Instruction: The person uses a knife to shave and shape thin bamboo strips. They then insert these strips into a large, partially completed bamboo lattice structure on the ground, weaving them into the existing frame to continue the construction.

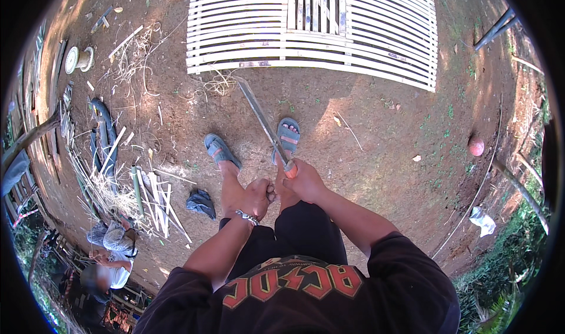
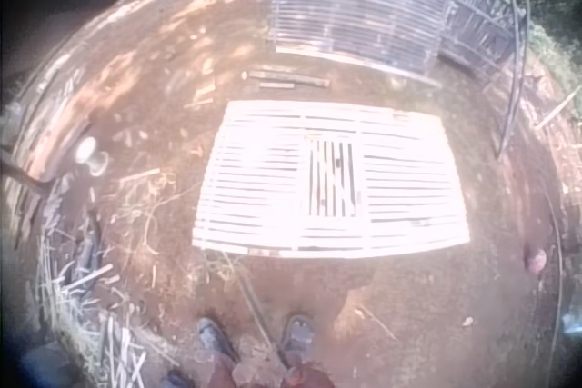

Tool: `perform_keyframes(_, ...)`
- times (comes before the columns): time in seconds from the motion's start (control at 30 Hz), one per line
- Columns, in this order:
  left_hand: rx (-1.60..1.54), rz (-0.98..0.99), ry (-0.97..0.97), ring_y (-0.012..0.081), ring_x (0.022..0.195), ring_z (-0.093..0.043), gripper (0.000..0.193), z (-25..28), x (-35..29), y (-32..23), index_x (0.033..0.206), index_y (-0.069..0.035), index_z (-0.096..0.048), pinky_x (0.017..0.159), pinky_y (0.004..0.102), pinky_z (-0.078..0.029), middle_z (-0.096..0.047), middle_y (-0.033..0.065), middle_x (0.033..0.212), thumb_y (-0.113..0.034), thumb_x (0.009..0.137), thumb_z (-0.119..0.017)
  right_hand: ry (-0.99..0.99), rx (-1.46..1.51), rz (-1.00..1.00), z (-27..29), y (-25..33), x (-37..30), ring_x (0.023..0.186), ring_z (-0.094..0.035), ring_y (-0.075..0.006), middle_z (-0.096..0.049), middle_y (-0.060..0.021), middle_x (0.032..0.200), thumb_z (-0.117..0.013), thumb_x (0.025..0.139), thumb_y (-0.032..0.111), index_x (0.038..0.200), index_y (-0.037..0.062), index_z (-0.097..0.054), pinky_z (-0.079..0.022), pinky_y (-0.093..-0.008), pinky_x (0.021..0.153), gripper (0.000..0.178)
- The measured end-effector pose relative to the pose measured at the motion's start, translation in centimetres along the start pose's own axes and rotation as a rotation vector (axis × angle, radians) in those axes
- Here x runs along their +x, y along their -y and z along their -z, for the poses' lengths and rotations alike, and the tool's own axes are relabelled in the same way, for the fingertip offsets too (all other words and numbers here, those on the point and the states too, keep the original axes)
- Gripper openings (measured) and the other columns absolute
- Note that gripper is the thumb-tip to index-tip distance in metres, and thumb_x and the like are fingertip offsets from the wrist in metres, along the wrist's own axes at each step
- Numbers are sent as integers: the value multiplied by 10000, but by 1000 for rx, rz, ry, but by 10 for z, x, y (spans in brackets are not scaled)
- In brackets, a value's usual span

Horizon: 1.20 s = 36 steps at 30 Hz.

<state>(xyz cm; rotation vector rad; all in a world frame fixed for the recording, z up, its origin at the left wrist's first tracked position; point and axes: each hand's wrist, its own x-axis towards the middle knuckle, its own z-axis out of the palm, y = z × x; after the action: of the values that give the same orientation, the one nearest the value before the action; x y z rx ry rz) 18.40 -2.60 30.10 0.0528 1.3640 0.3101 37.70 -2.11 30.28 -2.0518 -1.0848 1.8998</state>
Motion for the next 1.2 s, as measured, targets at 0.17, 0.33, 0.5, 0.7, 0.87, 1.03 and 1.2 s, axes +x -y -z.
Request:
perform_keyframes(0.17, 198, -64, -45, 157, 654, -548, 318, -11, -11, -18, 920, -31, -579, 703, 323, -560, -537, 43, 807, -309, 1055, -501, 31, 27, 2, -3, 1, 1, 1025, -679, -460, -687, -291, 1036, -758, 765, 203, 1349, 6, -501, -537, -484, 881, 667)
perform_keyframes(0.33, 139, -9, 53, 181, 726, -628, 305, 4, 2, -5, 957, -6, -607, 718, 320, -563, -635, 71, 880, -281, 1064, -530, 26, 47, -17, -3, 11, -6, 972, -701, -361, -702, -205, 1040, -790, 763, 221, 1226, 7, -609, -538, -428, 870, 541)
perform_keyframes(0.5, 157, -110, 132, 160, 775, -669, 244, 3, 3, -5, 970, 5, -638, 717, 296, -548, -713, 84, 935, -225, 1043, -604, 7, 12, -4, 0, 7, -5, 928, -715, -326, -721, -167, 994, -789, 767, 195, 1235, -11, -599, -547, -401, 847, 545)
perform_keyframes(0.7, 678, -153, 109, 107, 756, -673, 275, 7, 4, -10, 996, -1, -674, 665, 268, -498, -703, 46, 812, -273, 1018, -651, 62, 178, 30, -1, 2, -4, 917, -735, -347, -736, -166, 960, -787, 771, 202, 1347, 14, -519, -558, -417, 812, 662)
perform_keyframes(0.87, 940, -187, 71, 170, 728, -683, 323, -5, -13, -19, 1003, -8, -658, 665, 315, -501, -688, 116, 779, -330, 1005, -654, 105, 222, 18, -4, -3, -3, 932, -731, -342, -736, -162, 971, -797, 771, 214, 1343, 14, -515, -555, -414, 824, 669)
perform_keyframes(1.03, 1093, -395, 89, 360, 799, -685, 273, -1, -12, -15, 1055, -17, -656, 720, 406, -516, -684, 208, 855, -282, 1000, -629, 56, 84, 29, -7, -4, -1, 957, -709, -350, -702, -213, 1030, -830, 770, 281, 1307, -3, -518, -546, -415, 837, 682)
perform_keyframes(1.2, 1061, -503, 153, 390, 817, -677, 220, 2, -11, -11, 1044, -44, -672, 729, 434, -520, -686, 200, 869, -252, 978, -644, -9, 32, 55, -9, -1, -1, 855, -718, -258, -703, -162, 928, -867, 772, 347, 1161, -29, -593, -551, -379, 784, 607)
